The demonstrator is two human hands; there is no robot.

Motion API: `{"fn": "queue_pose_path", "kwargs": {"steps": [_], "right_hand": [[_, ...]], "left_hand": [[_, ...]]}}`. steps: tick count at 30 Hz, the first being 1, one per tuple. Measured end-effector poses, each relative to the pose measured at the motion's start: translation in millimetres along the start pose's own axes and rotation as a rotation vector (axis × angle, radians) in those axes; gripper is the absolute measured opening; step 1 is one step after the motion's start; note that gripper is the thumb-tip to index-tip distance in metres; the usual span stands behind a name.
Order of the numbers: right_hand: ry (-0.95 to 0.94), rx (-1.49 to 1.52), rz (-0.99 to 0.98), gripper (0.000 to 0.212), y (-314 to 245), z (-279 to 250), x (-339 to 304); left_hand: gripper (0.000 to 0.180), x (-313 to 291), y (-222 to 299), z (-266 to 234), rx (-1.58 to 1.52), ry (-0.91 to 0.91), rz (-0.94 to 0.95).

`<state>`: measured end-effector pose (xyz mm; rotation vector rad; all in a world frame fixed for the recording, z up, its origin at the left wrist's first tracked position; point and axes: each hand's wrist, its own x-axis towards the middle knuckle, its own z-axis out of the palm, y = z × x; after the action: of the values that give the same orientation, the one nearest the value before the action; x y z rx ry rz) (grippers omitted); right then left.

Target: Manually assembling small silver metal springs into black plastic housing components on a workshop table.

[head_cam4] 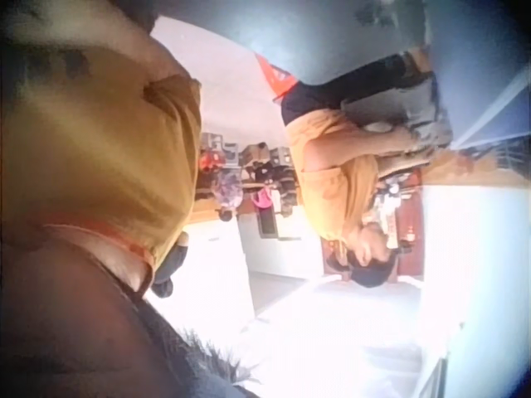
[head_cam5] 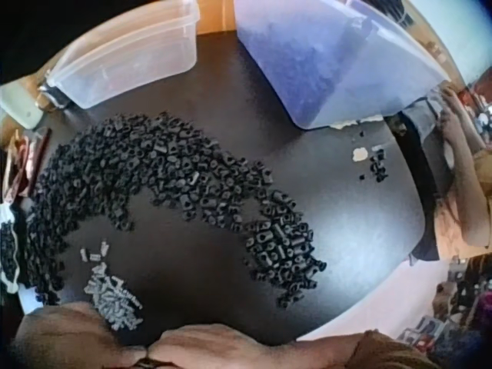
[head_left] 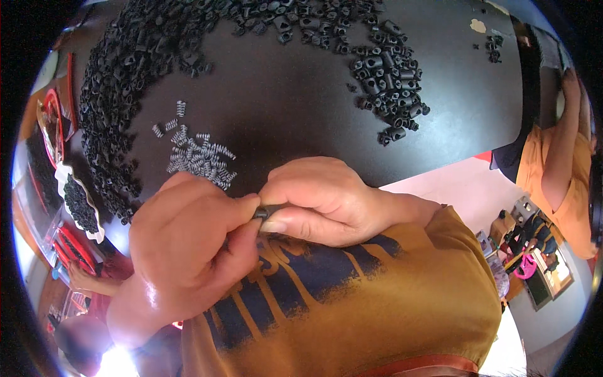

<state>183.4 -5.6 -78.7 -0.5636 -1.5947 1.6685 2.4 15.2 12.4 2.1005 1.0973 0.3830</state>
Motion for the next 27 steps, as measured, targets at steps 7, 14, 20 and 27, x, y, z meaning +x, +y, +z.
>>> {"fn": "queue_pose_path", "kwargs": {"steps": [7, 14, 20, 27], "right_hand": [[0.019, 0.049, 0.008, 0.016, 1.2, 0.4, -1.3], [0.000, -0.062, -0.003, 0.014, -1.0, -3.0, 1.5], [0.076, -0.230, -0.031, 0.011, -7.5, 2.5, 0.7], [0.072, -0.147, -0.009, 0.011, -6.8, 4.0, 2.5]], "left_hand": [[0.020, -4.0, -1.4, 1.3, -0.093, 0.031, -0.139], [0.018, 4.6, 1.9, -3.9, -0.042, -0.078, -0.188], [0.014, 4.5, 12.0, -2.3, 0.131, -0.050, -0.108], [0.014, 6.9, 14.1, -3.9, 0.088, -0.124, -0.234]]}}
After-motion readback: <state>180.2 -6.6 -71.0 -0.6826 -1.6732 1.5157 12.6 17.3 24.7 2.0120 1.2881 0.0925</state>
